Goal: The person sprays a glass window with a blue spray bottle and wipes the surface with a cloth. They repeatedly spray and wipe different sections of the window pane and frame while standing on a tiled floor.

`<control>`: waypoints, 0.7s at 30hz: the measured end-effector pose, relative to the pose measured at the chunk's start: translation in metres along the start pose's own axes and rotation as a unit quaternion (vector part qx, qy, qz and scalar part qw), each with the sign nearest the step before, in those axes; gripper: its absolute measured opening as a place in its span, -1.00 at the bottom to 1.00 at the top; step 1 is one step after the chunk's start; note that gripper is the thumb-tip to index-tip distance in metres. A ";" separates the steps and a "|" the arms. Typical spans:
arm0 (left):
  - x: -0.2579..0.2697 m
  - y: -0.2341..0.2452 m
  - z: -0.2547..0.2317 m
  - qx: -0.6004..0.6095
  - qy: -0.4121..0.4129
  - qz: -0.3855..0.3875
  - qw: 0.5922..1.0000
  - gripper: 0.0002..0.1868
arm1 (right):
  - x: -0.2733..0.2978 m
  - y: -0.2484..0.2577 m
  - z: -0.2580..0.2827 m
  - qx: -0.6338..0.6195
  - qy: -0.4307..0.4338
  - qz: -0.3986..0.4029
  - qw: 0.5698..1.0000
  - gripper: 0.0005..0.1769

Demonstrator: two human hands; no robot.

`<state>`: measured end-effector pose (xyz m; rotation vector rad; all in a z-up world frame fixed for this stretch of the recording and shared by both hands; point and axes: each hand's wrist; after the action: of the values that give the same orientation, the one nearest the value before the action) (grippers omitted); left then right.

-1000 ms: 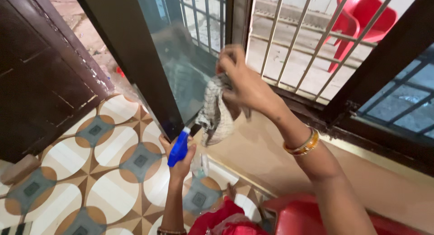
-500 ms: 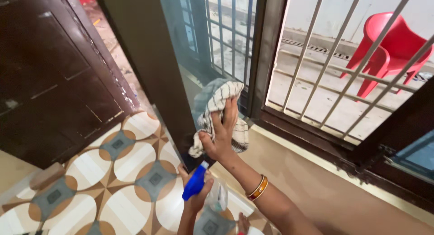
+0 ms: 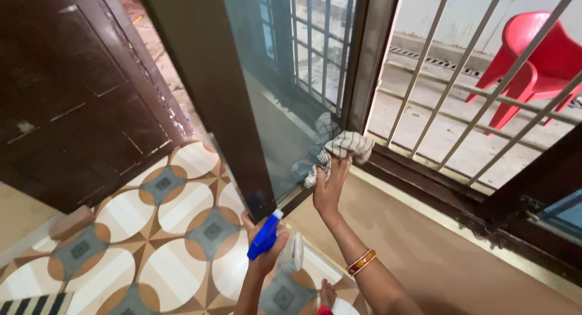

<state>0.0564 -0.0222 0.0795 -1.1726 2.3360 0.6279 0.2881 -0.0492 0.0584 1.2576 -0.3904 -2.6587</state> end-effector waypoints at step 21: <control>0.005 0.002 0.004 0.182 -0.050 -0.005 0.982 -0.78 | -0.108 0.022 0.122 0.013 0.295 -0.086 0.952 -0.60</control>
<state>0.0534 -0.0221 0.0743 -0.9603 2.2354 0.2328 0.2623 -0.0214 0.2183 2.0760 -0.2284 -2.2391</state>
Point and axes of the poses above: each hand's wrist, its own x-axis away from the middle knuckle, its own y-axis out of the back of the hand, z = x × y, and after that the axes turned 10 degrees about x, right-handed
